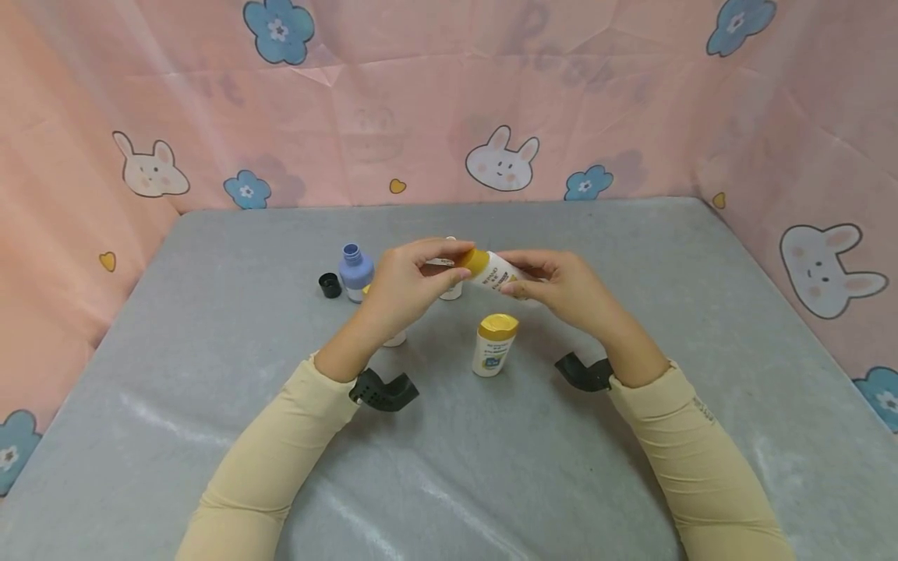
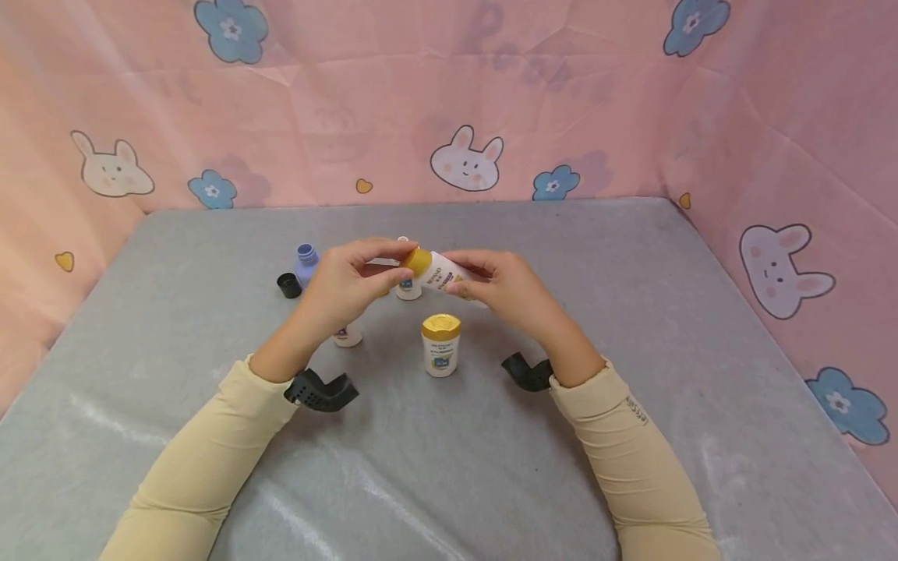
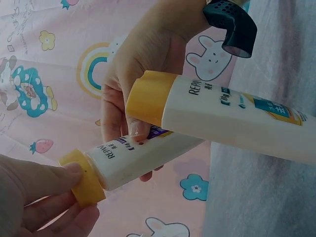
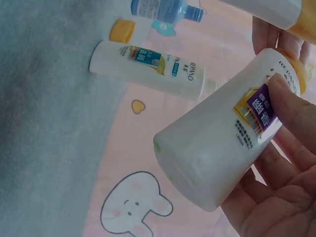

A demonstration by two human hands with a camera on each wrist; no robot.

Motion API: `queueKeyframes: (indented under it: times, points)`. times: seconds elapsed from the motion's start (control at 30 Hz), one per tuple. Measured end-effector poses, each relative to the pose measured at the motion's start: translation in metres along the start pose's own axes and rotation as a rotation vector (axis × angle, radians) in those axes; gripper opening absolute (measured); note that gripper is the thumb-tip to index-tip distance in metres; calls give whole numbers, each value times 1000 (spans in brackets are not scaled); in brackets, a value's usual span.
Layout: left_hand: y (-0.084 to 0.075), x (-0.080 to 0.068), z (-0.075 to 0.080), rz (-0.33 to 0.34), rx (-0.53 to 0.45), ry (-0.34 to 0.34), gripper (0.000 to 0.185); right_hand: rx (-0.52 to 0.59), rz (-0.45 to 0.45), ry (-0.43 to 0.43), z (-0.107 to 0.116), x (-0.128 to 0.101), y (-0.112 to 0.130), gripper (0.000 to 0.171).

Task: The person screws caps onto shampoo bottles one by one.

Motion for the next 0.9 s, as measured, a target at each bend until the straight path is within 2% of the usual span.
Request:
queueKeyframes:
  times: [0.1, 0.2, 0.33, 0.47, 0.6, 0.77, 0.9]
  points:
    - [-1, 0, 0, -17, -6, 18, 36, 10, 11, 0, 1, 1, -2, 41]
    - [-2, -1, 1, 9, -45, 14, 50, 30, 19, -11, 1, 2, -4, 40]
    - [-4, -4, 3, 119, -143, -85, 67, 60, -6, -43, 1, 2, -4, 40]
    - [-6, -7, 2, 198, -161, -172, 62, 71, -30, -63, 1, 1, -3, 40]
    - [-5, -9, -4, 223, -127, -161, 56, 66, -32, -62, -2, 1, 0, 40]
    - [-4, -9, -8, 188, -128, -134, 50, 60, -37, -57, -4, 0, 1, 40]
    - [-3, -7, -8, 164, -149, -80, 49, 68, -28, -58, -3, 0, 1, 39]
Point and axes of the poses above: each hand's wrist, its own x-axis towards the middle knuckle, its own z-axis out of the back of the hand, y = z × x, the point moved 3 cm from there along x, towards the middle knuckle, and after that the axes turned 6 degrees about -x, right-handed, at the moved point
